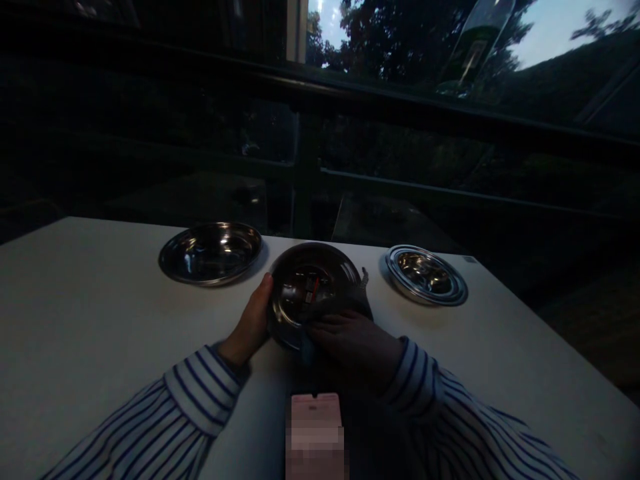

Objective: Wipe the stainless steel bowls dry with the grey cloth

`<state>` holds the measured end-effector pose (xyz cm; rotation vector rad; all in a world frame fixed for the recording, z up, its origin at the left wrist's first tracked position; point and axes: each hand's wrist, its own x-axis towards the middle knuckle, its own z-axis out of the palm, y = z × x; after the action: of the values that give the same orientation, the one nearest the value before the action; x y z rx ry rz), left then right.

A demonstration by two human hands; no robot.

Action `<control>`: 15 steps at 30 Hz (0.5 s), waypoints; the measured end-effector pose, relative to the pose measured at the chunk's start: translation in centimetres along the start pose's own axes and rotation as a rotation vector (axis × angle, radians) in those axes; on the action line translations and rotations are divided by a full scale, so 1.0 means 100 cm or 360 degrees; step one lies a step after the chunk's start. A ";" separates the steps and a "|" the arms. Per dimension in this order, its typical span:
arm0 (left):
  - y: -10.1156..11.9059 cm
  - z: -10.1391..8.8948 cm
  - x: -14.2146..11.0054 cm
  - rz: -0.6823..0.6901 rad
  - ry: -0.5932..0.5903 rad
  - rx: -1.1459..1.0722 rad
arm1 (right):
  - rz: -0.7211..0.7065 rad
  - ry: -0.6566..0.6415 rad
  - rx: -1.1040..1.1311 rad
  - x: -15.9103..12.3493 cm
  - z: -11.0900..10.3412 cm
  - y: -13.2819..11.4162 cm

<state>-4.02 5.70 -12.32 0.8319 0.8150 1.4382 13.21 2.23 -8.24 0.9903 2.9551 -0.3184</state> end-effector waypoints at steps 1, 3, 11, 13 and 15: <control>0.001 0.002 -0.001 -0.0019 -0.0001 -0.0038 | -0.0051 0.0063 0.0041 0.003 0.005 -0.002; 0.004 0.005 -0.002 -0.0068 -0.0012 -0.0095 | -0.0112 0.0187 0.0101 0.009 0.015 -0.004; 0.001 0.003 0.002 -0.0012 -0.0034 -0.0037 | -0.0073 0.0069 0.0116 0.000 0.006 0.006; 0.001 0.002 0.002 0.0041 -0.0073 -0.0016 | -0.0069 0.0116 0.0100 0.002 0.007 0.005; 0.000 0.001 0.002 0.0141 -0.0113 0.0062 | -0.0034 0.0234 0.0118 0.006 0.012 0.002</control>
<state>-3.95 5.87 -12.24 0.9540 0.7625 1.4659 12.75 2.50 -9.52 1.0334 3.1086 -0.3738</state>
